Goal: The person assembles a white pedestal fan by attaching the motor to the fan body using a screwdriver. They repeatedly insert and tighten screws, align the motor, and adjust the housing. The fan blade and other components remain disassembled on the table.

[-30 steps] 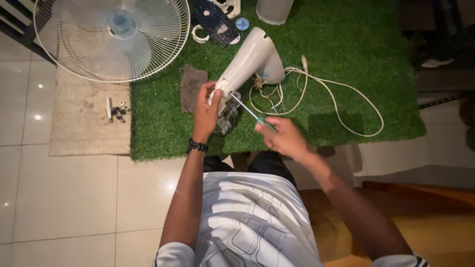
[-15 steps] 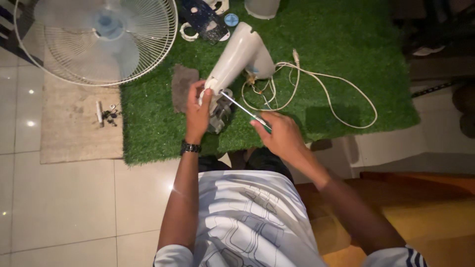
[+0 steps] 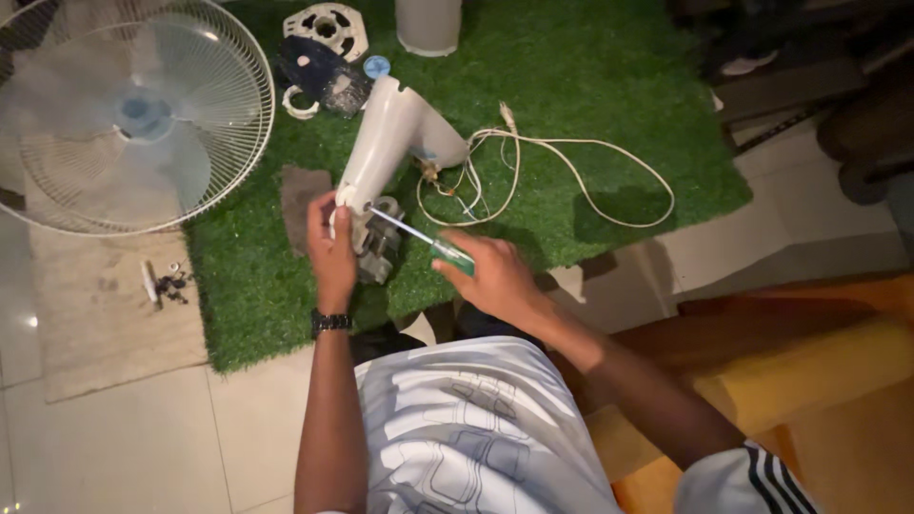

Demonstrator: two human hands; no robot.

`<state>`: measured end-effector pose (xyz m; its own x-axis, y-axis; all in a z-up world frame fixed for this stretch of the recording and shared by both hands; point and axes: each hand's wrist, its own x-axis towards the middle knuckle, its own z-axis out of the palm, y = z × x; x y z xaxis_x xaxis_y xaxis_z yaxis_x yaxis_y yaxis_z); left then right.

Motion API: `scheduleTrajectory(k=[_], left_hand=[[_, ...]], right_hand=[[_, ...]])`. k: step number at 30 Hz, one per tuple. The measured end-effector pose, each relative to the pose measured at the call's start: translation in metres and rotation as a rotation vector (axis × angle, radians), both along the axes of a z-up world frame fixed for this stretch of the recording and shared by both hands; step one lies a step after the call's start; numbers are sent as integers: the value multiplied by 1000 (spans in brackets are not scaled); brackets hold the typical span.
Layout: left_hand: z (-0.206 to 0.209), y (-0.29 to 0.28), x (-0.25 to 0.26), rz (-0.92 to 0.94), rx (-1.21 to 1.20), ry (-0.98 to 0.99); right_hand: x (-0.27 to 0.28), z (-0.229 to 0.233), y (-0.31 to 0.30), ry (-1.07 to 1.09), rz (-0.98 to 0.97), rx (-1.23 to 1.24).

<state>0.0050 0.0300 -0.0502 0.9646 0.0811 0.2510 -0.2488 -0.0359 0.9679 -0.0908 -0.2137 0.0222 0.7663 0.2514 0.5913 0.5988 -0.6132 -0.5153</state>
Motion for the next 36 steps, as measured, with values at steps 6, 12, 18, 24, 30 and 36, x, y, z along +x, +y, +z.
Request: scheduleTrajectory(k=[6, 12, 18, 24, 30, 36], left_hand=[[-1, 0, 1, -14, 1, -4], [0, 3, 2, -14, 24, 6], [2, 1, 0, -46, 16, -19], [15, 4, 1, -48, 62, 78], [16, 7, 8, -66, 8, 150], [16, 26, 26, -173, -61, 258]], right_hand=[[18, -8, -4, 1450, 279, 825], [3, -14, 4, 401, -93, 34], [22, -12, -10, 847, 132, 462], [2, 12, -6, 404, -121, 66], [19, 16, -10, 1248, 61, 495], [-3, 10, -6, 282, -156, -34]])
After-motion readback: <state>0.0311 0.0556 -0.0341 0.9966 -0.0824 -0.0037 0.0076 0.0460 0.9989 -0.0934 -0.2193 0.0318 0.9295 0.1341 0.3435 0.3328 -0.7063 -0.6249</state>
